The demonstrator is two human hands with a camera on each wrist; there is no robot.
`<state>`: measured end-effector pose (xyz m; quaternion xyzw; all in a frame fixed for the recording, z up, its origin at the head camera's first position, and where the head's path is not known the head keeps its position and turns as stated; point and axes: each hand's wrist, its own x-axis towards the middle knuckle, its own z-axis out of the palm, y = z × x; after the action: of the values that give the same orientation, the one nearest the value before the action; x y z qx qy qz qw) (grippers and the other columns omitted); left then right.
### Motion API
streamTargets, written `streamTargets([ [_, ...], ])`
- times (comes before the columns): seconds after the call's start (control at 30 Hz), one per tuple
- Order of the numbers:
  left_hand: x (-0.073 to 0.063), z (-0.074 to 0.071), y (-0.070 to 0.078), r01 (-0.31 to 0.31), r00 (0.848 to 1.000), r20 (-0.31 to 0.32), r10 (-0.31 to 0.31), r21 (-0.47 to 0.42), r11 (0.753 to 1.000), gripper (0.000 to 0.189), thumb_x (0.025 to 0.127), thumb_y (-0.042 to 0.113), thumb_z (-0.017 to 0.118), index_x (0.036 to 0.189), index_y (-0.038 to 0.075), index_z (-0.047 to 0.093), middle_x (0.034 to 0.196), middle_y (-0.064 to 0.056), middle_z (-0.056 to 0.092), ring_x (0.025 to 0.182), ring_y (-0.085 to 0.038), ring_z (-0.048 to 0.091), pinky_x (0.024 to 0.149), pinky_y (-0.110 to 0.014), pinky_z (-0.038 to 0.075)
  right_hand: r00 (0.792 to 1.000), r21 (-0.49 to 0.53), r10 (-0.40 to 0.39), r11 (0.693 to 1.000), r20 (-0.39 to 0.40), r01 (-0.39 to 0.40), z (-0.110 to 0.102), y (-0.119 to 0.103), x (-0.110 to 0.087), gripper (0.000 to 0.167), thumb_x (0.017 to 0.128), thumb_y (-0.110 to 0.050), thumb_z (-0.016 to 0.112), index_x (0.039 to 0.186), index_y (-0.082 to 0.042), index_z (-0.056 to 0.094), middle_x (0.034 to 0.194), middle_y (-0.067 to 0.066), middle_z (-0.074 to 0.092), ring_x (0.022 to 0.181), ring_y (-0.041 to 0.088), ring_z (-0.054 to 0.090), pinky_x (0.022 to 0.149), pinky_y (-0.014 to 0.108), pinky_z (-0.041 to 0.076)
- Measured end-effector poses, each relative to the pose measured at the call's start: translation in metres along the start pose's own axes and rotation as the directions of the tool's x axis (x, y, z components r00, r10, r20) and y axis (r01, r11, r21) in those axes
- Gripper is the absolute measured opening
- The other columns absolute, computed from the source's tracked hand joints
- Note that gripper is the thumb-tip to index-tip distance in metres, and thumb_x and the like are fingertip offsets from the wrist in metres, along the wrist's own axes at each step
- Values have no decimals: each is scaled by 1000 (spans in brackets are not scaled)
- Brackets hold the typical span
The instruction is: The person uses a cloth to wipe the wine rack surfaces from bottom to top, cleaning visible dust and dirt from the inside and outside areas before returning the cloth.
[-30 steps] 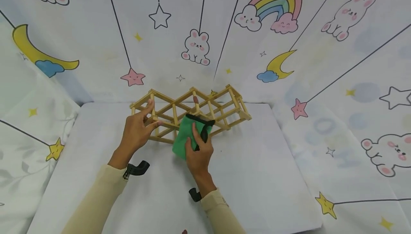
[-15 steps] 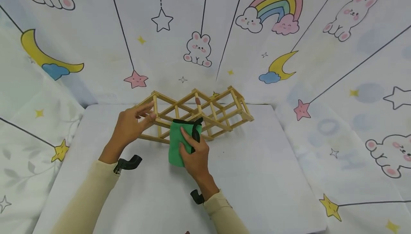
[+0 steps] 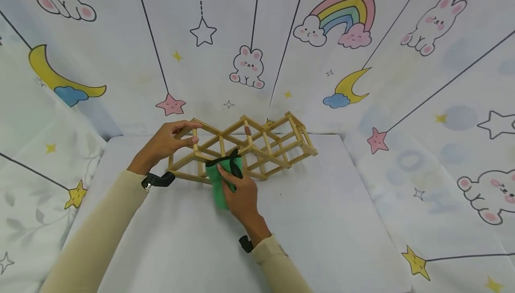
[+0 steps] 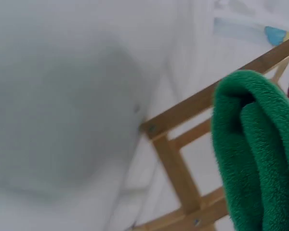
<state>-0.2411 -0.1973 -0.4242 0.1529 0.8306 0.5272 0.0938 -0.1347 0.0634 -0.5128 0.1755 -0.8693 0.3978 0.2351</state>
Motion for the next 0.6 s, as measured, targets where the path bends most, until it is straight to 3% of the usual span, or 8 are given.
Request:
streamTargets([
  [0.1, 2, -2, 0, -6, 1000, 30, 5, 21, 1000, 51, 102, 33, 75, 149, 20, 61, 167, -7, 45, 157, -38, 37, 123, -73, 27, 999, -12, -32, 999, -39, 31, -4, 4, -6, 49, 90, -9, 85, 134, -28, 76, 110, 14, 72, 85, 20, 68, 67, 28, 55],
  [0.23, 4, -9, 6, -19, 999, 47, 17, 46, 999, 52, 101, 32, 76, 149, 18, 62, 164, -9, 49, 150, -37, 45, 120, -72, 31, 978, 124, -200, 970, -64, 207, -1, -17, 9, 45, 94, -11, 82, 138, -19, 73, 126, 18, 69, 104, 23, 71, 81, 30, 61],
  [0.33, 6, -11, 8, -15, 999, 48, 13, 43, 999, 50, 100, 30, 77, 147, 17, 63, 162, -9, 50, 148, -36, 46, 121, -71, 32, 963, 128, -267, 955, -28, 268, 7, -29, 23, 43, 101, -13, 75, 143, -20, 70, 133, 18, 67, 107, 23, 70, 83, 27, 60],
  [0.47, 8, -9, 7, -20, 997, 69, 16, 53, 998, 52, 100, 31, 77, 147, 15, 62, 163, -11, 48, 148, -36, 45, 121, -68, 33, 987, -26, -163, 986, 6, 163, 10, -15, 15, 44, 98, -8, 74, 137, -29, 73, 126, 16, 70, 83, 17, 65, 66, 23, 53],
  [0.6, 6, -8, 7, -24, 997, 70, 18, 83, 996, 52, 101, 31, 77, 148, 14, 61, 163, -13, 49, 145, -38, 47, 120, -66, 35, 999, -113, -46, 993, -29, 42, 5, 9, -7, 47, 91, -2, 79, 130, -28, 78, 113, 16, 71, 68, 13, 54, 57, 23, 46],
])
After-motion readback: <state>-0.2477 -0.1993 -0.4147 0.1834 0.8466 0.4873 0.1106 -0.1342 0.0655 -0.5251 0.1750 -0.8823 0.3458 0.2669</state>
